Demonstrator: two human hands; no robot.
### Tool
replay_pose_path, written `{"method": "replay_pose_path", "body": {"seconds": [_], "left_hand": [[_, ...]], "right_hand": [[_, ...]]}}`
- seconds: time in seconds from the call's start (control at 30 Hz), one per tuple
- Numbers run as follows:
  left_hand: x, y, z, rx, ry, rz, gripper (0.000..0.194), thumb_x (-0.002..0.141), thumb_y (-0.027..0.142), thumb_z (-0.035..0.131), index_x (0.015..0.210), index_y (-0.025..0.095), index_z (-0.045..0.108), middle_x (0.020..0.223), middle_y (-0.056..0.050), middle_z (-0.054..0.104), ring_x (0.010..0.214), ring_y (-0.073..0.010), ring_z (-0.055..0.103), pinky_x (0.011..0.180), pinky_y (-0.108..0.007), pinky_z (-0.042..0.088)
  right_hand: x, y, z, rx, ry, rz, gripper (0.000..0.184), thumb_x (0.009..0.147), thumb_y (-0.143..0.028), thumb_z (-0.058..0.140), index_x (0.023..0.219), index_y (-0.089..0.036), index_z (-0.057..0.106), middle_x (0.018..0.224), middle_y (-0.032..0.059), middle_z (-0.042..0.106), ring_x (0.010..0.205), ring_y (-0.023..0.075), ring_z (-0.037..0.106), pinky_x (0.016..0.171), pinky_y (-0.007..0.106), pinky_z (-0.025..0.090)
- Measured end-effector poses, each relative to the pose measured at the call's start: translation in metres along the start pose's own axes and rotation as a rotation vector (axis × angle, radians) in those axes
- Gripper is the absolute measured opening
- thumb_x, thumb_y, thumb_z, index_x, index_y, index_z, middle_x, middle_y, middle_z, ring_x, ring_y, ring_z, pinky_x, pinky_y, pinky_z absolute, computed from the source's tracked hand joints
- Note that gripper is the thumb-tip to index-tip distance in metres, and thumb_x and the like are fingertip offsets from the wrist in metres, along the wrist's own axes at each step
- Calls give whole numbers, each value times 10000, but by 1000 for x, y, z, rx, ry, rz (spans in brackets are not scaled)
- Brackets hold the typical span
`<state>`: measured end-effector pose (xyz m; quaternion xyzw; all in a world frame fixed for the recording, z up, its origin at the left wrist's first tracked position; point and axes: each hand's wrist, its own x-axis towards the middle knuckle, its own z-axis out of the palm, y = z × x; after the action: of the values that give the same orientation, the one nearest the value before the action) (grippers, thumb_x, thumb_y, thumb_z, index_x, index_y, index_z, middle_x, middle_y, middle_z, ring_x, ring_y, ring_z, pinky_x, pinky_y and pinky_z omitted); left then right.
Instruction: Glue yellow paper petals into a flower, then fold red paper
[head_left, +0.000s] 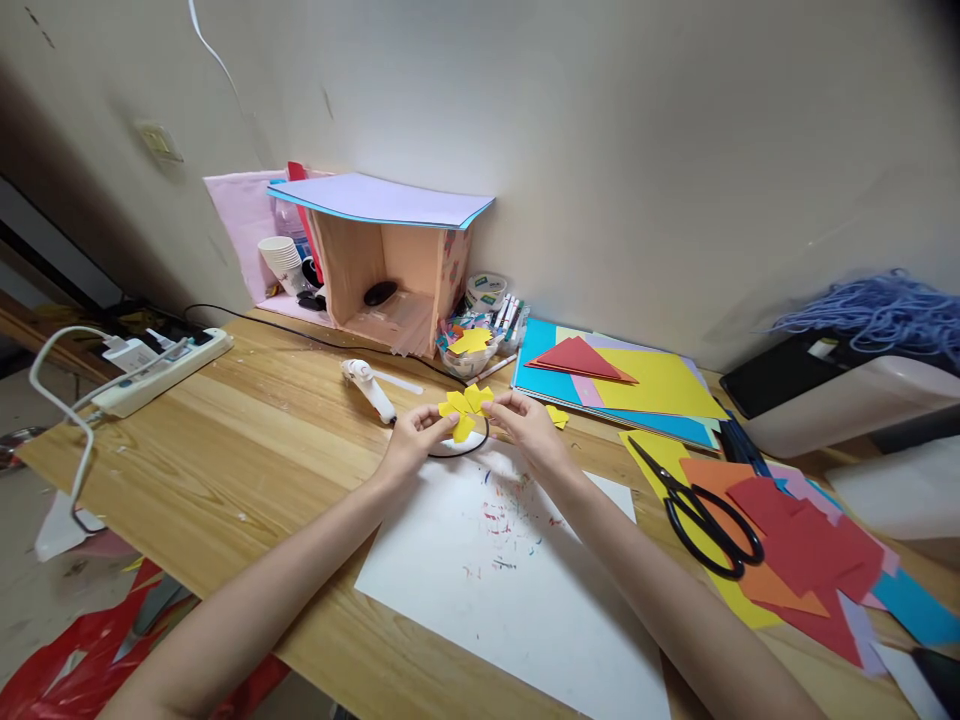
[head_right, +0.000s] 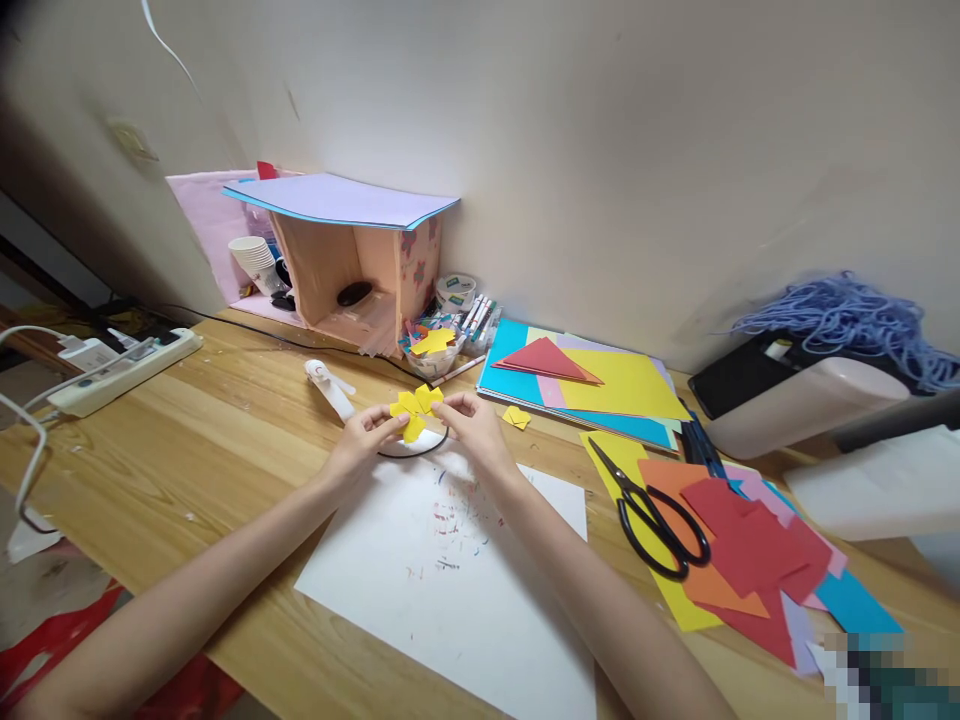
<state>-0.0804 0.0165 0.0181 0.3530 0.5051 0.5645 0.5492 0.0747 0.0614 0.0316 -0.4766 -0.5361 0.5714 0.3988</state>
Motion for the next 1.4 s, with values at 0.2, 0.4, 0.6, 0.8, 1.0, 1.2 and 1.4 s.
{"method": "replay_pose_path", "body": {"seconds": [0.2, 0.4, 0.6, 0.8, 1.0, 1.2, 1.4], "left_hand": [[-3, 3, 2, -37, -23, -25, 336, 570, 362, 736, 780, 114, 648, 800, -55, 668, 767, -166, 615, 761, -296, 486], [-6, 5, 3, -45, -30, -48, 323, 556, 358, 744, 744, 114, 645, 759, -36, 654, 735, -144, 604, 762, -287, 480], [-5, 7, 4, -65, -45, -66, 318, 544, 347, 754, 724, 109, 642, 744, -30, 649, 707, -128, 600, 758, -277, 476], [-4, 6, 2, -53, -44, -68, 316, 538, 345, 759, 712, 108, 642, 708, -24, 643, 692, -134, 603, 760, -292, 479], [-2, 2, 0, -48, -58, -60, 302, 562, 338, 747, 726, 109, 637, 727, -26, 638, 707, -129, 597, 756, -278, 478], [-2, 3, 0, 1, -47, -56, 304, 572, 344, 738, 737, 109, 640, 710, -20, 625, 685, -122, 590, 704, -251, 475], [-4, 7, 1, -15, -53, -81, 322, 539, 344, 754, 729, 111, 638, 702, -18, 623, 673, -119, 589, 691, -247, 470]], "right_hand": [[-3, 1, 4, 44, -23, 15, 315, 622, -459, 654, 708, -164, 582, 701, 23, 588, 639, 136, 515, 591, 261, 407], [-6, 1, 7, 96, -21, 7, 296, 626, -437, 661, 710, -162, 588, 677, 3, 571, 626, 120, 494, 608, 252, 389], [-7, -3, 6, 105, -45, 40, 314, 621, -443, 663, 729, -160, 581, 723, 22, 597, 644, 133, 529, 622, 265, 402], [-7, -3, 6, 122, -55, 26, 306, 612, -433, 674, 718, -158, 591, 700, 9, 586, 635, 120, 512, 632, 258, 391], [-7, -5, 7, 132, -68, 38, 302, 592, -417, 683, 698, -148, 594, 677, 7, 572, 623, 113, 493, 638, 257, 378], [-6, -6, 5, 175, -98, 44, 298, 582, -393, 701, 700, -138, 602, 701, 20, 580, 655, 121, 517, 675, 271, 398], [-6, -5, 5, 197, -90, 33, 277, 583, -365, 711, 693, -142, 590, 673, 7, 569, 638, 114, 523, 671, 269, 413]]}}
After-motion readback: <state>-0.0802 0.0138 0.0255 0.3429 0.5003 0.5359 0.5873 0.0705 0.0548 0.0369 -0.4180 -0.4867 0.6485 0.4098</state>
